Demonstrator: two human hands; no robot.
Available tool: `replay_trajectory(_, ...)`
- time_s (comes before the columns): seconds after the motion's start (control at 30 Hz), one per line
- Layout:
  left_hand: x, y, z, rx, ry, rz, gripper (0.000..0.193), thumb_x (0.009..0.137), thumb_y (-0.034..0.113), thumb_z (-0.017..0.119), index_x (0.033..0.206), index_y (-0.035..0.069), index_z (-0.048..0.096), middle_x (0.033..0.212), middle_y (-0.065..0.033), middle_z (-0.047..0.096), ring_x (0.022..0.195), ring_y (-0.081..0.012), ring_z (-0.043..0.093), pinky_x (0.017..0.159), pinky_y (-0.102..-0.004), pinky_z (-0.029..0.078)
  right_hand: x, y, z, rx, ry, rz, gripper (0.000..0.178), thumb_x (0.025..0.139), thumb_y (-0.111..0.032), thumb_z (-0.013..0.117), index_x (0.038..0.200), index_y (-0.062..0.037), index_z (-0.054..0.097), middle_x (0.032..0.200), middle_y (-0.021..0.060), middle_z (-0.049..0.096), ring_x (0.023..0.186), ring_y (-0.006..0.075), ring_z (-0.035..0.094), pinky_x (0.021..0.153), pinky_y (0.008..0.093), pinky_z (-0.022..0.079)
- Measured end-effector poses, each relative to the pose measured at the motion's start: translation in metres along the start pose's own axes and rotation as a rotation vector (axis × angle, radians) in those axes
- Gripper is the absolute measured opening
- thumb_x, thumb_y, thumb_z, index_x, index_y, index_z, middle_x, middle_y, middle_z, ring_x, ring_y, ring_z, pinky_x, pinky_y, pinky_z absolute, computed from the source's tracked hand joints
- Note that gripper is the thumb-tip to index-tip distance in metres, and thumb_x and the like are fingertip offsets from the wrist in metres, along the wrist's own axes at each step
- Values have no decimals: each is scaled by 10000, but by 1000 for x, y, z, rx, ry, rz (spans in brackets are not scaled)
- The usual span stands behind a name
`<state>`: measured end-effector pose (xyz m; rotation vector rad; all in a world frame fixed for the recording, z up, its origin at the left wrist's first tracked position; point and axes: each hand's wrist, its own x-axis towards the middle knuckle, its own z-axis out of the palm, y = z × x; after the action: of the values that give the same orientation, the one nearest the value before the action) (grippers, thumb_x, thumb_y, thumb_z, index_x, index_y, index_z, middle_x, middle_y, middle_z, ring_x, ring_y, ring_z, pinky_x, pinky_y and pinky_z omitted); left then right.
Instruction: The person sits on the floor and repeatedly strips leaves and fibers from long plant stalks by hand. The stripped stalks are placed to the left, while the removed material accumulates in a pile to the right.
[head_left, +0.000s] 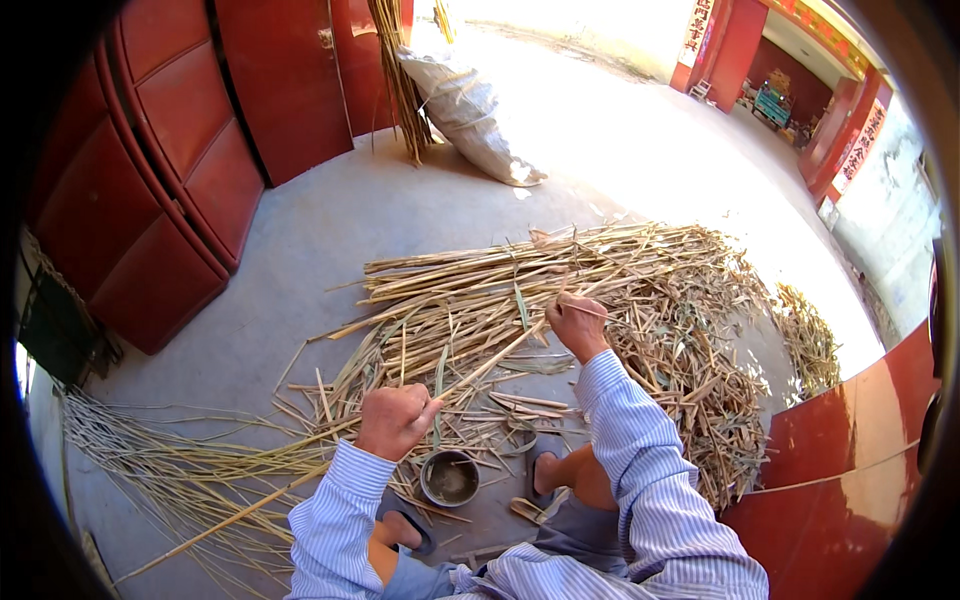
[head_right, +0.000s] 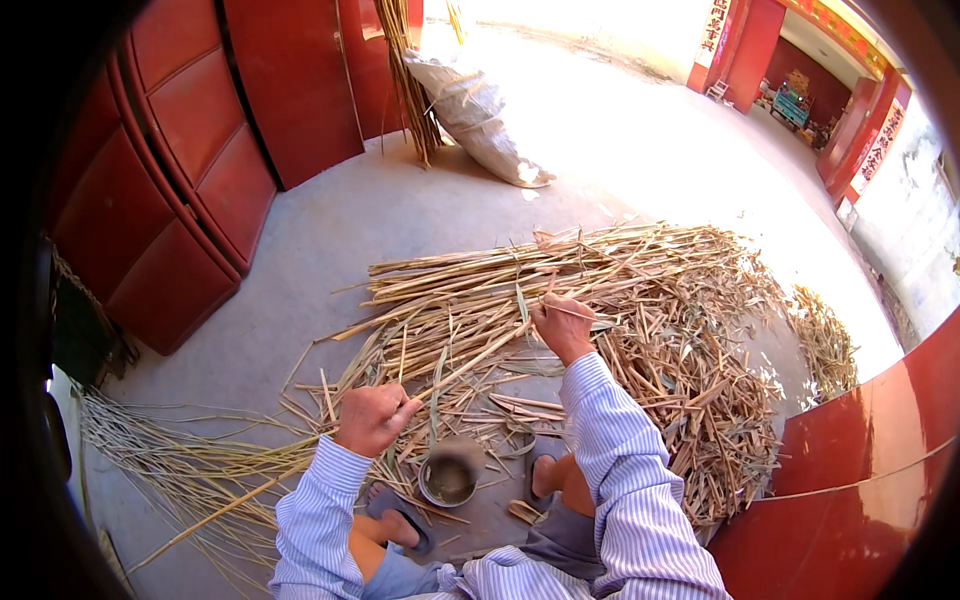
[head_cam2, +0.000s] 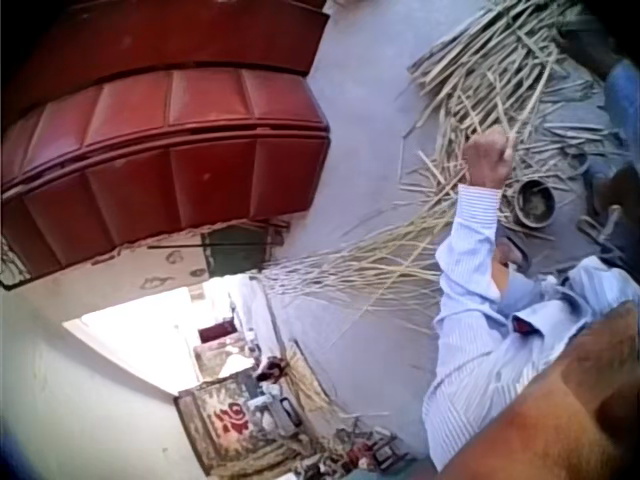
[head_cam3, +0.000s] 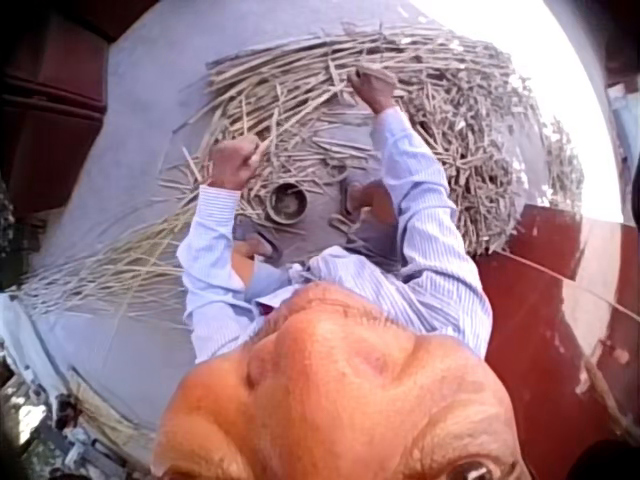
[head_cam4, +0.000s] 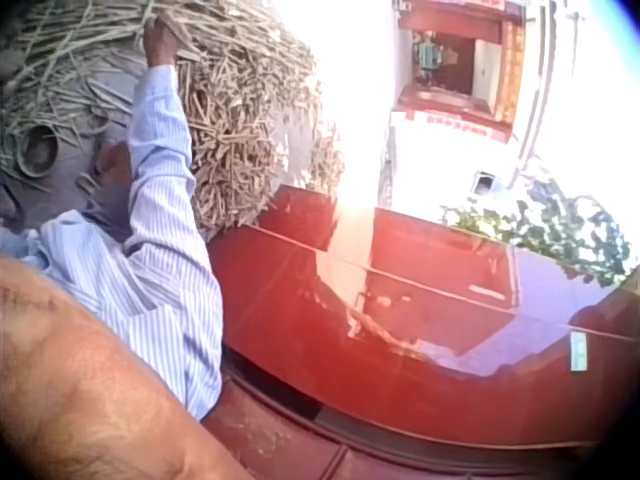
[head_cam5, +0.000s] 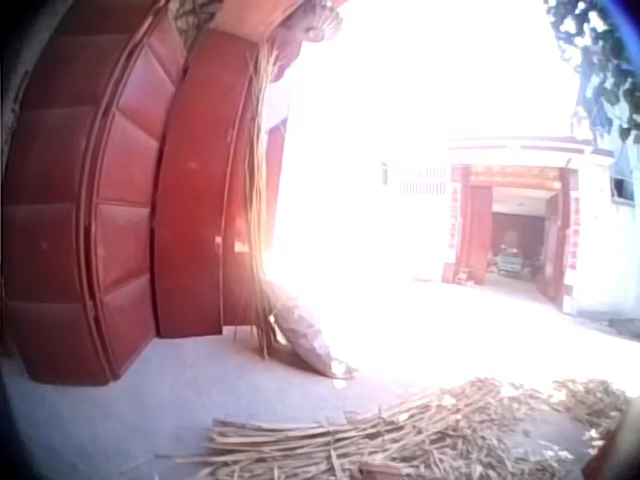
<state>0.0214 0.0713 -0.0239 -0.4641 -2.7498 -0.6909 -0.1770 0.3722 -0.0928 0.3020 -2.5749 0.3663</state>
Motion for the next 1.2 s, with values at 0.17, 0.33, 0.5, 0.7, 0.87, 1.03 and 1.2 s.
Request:
replay_trajectory(0.17,-4,0,2,90,-5,13,287,848,310,676,714,67,602,658,-126,600,608,-328,602,538,-433,447,-5,1,-15,156,48,107,259,839,-302,643,754,-58,633,686,157,637,653,353,632,589,452,478)
replay_trajectory(0.33,-3,0,-2,77,2,23,291,846,297,676,705,66,570,645,-127,584,591,-331,588,531,-438,438,-6,9,-19,427,51,107,313,883,-328,637,884,-16,659,817,214,650,782,408,624,683,471,471)
replay_trajectory(0.5,-7,-7,-1,81,48,65,299,841,275,672,687,72,515,627,-117,546,569,-325,562,523,-436,419,-5,7,-12,235,12,103,346,846,-319,679,740,11,676,698,210,630,660,386,615,623,456,468)
replay_trajectory(0.7,-5,-4,-4,264,88,163,253,801,211,715,708,79,519,660,-92,546,618,-285,557,581,-406,417,0,4,-21,493,-158,359,327,837,-288,664,765,28,708,612,128,654,559,214,643,536,352,496)
replay_trajectory(0.87,-13,-6,-2,393,68,234,221,796,181,702,725,87,516,678,-77,528,653,-247,560,617,-386,427,4,0,-30,813,-463,574,325,877,-319,643,853,1,698,664,61,664,530,98,579,480,247,460)
replay_trajectory(1.03,-10,-2,7,359,66,271,192,789,154,681,730,89,509,678,-72,506,650,-239,551,626,-375,434,-1,45,9,709,-387,364,316,788,-318,651,691,-18,656,541,86,563,535,146,564,539,335,452)
replay_trajectory(1.2,-11,-1,1,326,84,231,226,806,182,692,738,87,498,681,-82,504,662,-265,557,621,-392,434,-4,10,-11,306,-195,187,240,766,-305,636,817,-72,664,651,181,628,616,345,632,571,444,473)
